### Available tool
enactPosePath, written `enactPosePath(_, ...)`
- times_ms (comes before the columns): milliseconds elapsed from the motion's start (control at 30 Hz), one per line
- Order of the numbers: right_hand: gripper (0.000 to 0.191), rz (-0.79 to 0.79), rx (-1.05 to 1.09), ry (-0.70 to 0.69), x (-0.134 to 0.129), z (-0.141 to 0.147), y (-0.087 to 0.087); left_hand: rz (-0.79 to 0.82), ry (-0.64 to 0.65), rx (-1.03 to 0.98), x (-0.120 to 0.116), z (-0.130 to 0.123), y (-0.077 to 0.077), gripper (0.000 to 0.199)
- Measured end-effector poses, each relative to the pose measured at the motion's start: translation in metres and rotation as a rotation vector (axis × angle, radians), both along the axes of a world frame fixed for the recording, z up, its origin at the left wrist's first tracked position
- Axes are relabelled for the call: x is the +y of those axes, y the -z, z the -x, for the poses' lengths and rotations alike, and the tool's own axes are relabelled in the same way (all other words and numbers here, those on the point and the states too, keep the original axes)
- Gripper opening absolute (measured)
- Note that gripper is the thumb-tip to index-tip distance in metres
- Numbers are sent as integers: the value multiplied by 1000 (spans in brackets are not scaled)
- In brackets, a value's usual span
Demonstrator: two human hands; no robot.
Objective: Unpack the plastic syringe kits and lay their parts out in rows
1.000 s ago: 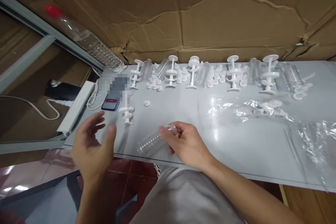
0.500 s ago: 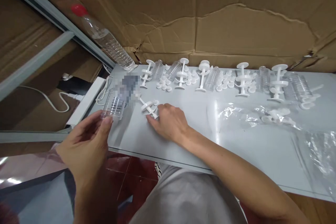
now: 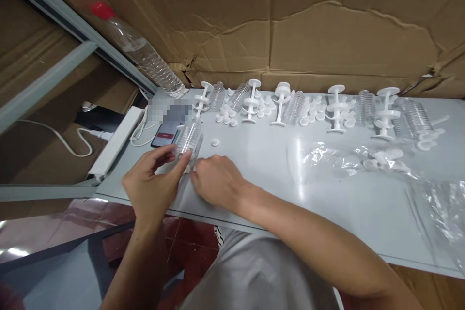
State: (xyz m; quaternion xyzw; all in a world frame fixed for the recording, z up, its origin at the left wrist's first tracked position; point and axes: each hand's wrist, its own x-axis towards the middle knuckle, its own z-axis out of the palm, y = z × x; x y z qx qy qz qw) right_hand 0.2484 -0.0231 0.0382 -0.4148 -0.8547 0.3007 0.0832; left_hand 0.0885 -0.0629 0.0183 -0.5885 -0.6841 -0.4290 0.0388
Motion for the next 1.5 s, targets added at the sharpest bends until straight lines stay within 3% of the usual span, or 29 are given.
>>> enactPosePath(167,27,-98,-56,236,22,-24,11,-39,106,171,2,-6,21,22)
enactPosePath(367,26,-103,-50,215,41,-17,31,-139,77,384,2,-7,36,21)
enactPosePath(867,23,-105,-50,217,45,-14,28,-53,-47,297,-5,-11,32,46)
enactPosePath(1000,26,-74,-47,205,18,-22,16,-144,35,290,-15,-15,21,54)
enactPosePath(1167,25,-105,165,121,-81,-83,-8,-191,263,157,-34,-41,-7,26)
enactPosePath(1267,22,-359,272,311,-130,-145,-13,-63,534,-33,-43,-72,-16,14)
enactPosePath(1367,43,-732,151,753,-135,-203,1,184,731,-237,-45,-112,-13,19)
enactPosePath(1500,50,-800,-61,839,-102,-245,35,513,674,-331,-26,-161,-9,49)
